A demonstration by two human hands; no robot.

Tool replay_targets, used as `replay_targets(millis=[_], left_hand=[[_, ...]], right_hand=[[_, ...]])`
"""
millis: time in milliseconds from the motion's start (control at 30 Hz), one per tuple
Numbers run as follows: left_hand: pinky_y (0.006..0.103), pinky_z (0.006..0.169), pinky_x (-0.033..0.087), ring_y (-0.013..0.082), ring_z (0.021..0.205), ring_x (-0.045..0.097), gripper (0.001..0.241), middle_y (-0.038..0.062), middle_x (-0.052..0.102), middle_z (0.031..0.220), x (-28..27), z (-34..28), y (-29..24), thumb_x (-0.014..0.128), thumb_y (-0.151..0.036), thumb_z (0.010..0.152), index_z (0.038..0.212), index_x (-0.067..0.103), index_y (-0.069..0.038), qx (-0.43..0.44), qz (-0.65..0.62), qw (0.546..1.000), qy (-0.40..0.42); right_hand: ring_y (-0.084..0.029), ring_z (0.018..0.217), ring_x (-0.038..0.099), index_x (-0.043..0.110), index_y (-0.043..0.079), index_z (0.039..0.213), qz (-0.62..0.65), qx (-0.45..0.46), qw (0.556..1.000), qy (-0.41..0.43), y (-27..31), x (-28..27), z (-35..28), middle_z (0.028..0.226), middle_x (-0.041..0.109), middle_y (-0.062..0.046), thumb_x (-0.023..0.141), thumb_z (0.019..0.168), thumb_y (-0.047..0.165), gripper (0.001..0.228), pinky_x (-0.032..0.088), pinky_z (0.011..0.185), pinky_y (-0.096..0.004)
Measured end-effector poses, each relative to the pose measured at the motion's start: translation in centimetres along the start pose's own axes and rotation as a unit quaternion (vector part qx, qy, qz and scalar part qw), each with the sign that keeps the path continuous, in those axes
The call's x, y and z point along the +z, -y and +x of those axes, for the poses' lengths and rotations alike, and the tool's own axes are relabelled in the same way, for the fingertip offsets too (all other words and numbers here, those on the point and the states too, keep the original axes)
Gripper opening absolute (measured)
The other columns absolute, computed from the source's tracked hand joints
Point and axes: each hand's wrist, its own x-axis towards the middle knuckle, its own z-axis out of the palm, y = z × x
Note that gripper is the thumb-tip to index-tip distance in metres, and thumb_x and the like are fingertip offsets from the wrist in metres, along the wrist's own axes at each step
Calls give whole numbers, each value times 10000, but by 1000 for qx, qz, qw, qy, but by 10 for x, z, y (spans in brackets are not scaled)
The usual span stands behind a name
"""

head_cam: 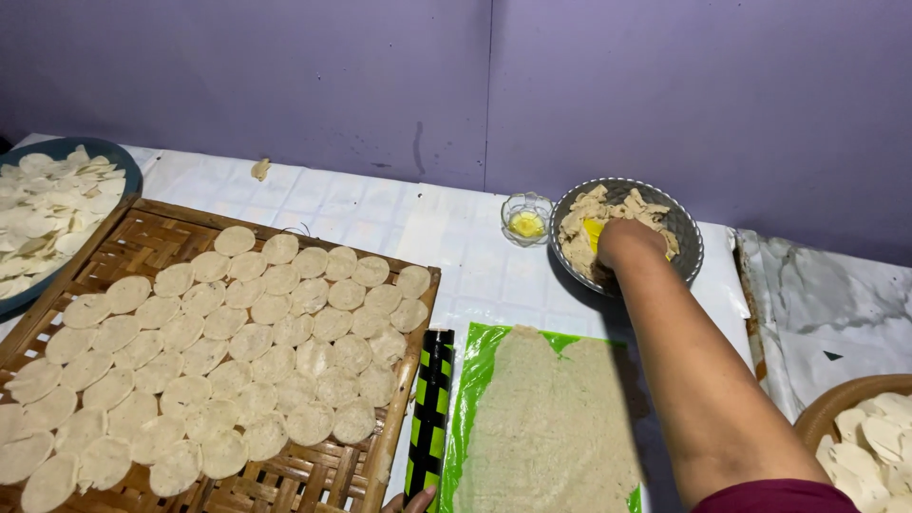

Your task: Flattening small portions of dough using a rolling pin and spatula, then placing the thin discs onto a woven mat.

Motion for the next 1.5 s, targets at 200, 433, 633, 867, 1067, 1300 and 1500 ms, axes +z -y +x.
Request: replay_targets(millis=[200, 433, 633, 867, 1067, 1300, 1500], left_hand=[[323, 824, 614, 266, 857, 827, 287, 191, 880, 870, 8, -6, 5, 858, -176, 746, 916, 905, 50, -1, 9, 1000, 2], [319, 835, 618, 264, 882, 836, 290, 182, 892, 892, 8, 0, -1, 858, -187, 742, 914, 905, 41, 6, 14, 1000, -4], [244, 699, 586, 162, 695, 781, 223, 59, 839, 790, 4, -2, 10, 828, -232, 784, 987, 919, -229, 230, 138, 963, 25], [290, 697, 566, 232, 702, 746, 276, 177, 829, 752, 7, -21, -26, 875, -198, 750, 882, 898, 43, -17, 37, 999, -15], [301, 747, 554, 230, 752, 740, 269, 182, 826, 812, 8, -19, -14, 854, -170, 765, 908, 895, 54, -17, 7, 1000, 2], [303, 847, 578, 183, 912, 769, 446, 57, 771, 1009, 10, -33, -8, 788, -189, 795, 1222, 778, -317, 398, 283, 873, -8], [294, 873, 577, 183, 924, 784, 366, 67, 782, 1002, 6, -12, 13, 776, -218, 837, 1191, 801, -307, 330, 251, 909, 46]], right_hand=[[-429, 1284, 610, 682, -35, 1312, 9, -23, 1000, 4, 6, 10, -10, 1315, 674, -276, 525, 960, 206, 455, 472, 1047, -605], [-372, 892, 724, 741, -106, 1115, 106, -48, 993, -5, -40, 58, 78, 1015, 763, -224, 661, 984, 250, 387, 553, 880, -443], [-121, 421, 320, 527, 44, 780, 463, 22, 856, 230, -62, 54, 82, 562, 425, -24, 426, 1121, 259, 416, 206, 363, -272], [-134, 470, 338, 548, 48, 896, 419, 2, 881, 222, -62, 47, 69, 629, 448, -28, 445, 1121, 256, 323, 250, 398, -298], [-368, 1203, 658, 736, 40, 1240, 5, -68, 998, 6, -43, 63, 63, 1278, 712, -172, 681, 964, 290, 377, 484, 1064, -491], [-80, 391, 319, 622, 13, 1010, 457, 11, 869, 191, -61, 44, 41, 570, 475, 4, 503, 1097, 247, 276, 202, 323, -240], [-48, 418, 224, 524, 61, 934, 527, 2, 799, 289, -74, 51, 65, 582, 361, 40, 465, 1113, 277, 286, 135, 316, -222]])
